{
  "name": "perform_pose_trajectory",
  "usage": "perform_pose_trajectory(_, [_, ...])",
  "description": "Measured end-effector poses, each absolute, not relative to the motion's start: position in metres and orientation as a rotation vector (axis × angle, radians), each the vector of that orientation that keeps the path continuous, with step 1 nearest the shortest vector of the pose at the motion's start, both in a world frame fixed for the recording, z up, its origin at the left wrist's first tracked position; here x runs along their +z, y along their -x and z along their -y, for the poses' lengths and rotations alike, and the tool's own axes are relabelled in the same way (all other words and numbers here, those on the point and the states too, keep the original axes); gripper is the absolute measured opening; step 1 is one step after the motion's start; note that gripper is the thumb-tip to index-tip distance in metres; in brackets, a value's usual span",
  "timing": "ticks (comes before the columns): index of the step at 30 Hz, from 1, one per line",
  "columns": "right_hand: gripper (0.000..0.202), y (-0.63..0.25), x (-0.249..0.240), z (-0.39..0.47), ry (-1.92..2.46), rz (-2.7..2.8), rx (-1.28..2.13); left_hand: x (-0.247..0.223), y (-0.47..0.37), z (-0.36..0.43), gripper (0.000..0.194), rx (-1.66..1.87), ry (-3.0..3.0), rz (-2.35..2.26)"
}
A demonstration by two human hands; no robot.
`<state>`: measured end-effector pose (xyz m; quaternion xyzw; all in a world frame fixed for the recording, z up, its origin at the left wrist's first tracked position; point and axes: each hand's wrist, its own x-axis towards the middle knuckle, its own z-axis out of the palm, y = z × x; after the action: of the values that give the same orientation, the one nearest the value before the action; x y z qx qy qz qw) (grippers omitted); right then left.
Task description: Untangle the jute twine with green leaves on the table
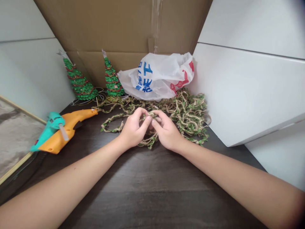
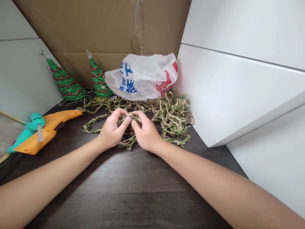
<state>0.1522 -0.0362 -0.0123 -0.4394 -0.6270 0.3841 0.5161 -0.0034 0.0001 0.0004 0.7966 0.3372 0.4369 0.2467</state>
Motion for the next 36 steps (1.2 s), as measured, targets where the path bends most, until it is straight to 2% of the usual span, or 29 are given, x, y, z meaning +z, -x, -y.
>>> perform_pose_trajectory(8, [0.018,-0.1534,-0.0105,0.0358,1.116,1.438,0.822,0.0022,0.0036,-0.0006,0.011,1.250,-2.284,-1.020])
perform_pose_trajectory(15, [0.016,-0.1544,-0.0112,0.0331,1.088,1.163,0.907,-0.0004,0.0048,-0.0041,0.014,1.300,-2.223,-1.130])
perform_pose_trajectory(31, [0.013,-0.1536,-0.0080,0.0357,1.138,1.203,0.960,0.0015,0.0038,-0.0031,0.010,1.268,-2.237,-1.082])
perform_pose_trajectory(36, [0.027,-0.1536,-0.0065,0.0366,1.165,1.251,0.885,-0.0011,0.0037,-0.0060,0.006,1.327,-2.217,-1.037])
